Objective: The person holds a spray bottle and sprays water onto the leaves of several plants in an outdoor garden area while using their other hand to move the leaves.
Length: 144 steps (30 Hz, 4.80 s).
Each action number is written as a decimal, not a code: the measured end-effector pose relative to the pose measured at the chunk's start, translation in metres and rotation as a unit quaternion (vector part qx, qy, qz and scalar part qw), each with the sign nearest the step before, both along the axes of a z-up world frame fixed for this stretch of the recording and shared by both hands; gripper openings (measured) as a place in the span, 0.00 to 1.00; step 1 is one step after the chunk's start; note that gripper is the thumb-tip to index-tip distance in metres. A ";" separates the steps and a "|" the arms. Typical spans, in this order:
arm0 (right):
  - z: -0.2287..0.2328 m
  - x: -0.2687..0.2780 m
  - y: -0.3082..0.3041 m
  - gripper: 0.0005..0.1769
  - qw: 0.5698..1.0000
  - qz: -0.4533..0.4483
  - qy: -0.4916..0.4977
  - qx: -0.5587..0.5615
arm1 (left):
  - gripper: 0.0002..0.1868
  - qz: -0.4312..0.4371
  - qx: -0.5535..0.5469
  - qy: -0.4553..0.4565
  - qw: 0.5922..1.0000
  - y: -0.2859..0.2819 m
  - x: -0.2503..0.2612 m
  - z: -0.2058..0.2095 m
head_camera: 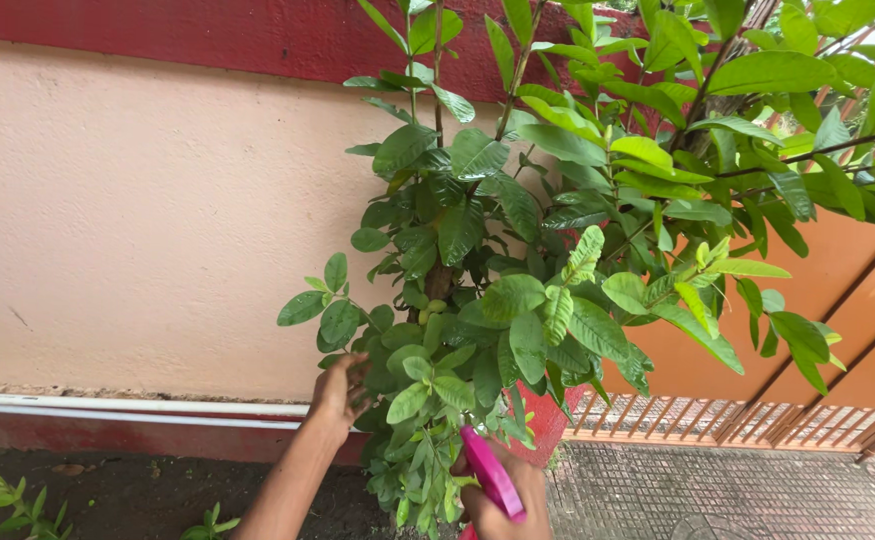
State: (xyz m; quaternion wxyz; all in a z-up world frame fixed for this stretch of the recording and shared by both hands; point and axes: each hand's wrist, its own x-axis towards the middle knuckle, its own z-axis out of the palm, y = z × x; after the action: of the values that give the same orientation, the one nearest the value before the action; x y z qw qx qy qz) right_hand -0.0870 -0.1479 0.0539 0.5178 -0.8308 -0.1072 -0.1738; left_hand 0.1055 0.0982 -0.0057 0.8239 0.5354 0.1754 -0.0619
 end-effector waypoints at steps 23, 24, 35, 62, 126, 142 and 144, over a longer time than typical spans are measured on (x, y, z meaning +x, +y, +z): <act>-0.016 0.051 0.120 0.08 0.994 -0.003 -0.086 -0.066 | 0.20 -0.007 -0.030 -0.187 0.982 0.055 0.029 0.062; -0.029 0.053 0.120 0.08 0.997 -0.004 -0.047 -0.061 | 0.17 -0.012 -0.044 -0.191 0.981 0.058 0.032 0.056; 0.036 0.044 0.121 0.12 1.000 0.016 -0.018 0.010 | 0.13 -0.025 -0.073 -0.187 0.979 0.063 0.033 0.034; 0.044 0.001 -0.028 0.11 0.998 0.013 -0.051 0.040 | 0.36 -0.117 -0.001 0.065 0.991 0.031 0.063 -0.142; 0.129 -0.008 -0.293 0.25 0.984 0.004 -0.049 0.173 | 0.28 -0.193 0.108 -0.388 0.895 -0.366 -0.157 0.113; 0.138 0.011 -0.281 0.32 0.982 0.048 -0.153 -0.104 | 0.31 -0.125 0.338 -0.498 0.789 -0.413 -0.162 0.164; 0.150 0.018 -0.302 0.47 0.980 0.136 0.014 -0.143 | 0.37 -0.010 0.339 -0.511 0.790 -0.416 -0.168 0.161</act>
State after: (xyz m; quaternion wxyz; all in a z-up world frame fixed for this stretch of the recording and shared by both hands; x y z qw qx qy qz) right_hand -0.0689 -0.4498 0.2042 0.4136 -0.8763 -0.2360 -0.0733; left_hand -0.0624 -0.3180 0.1556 0.5583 0.7355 -0.2672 0.2757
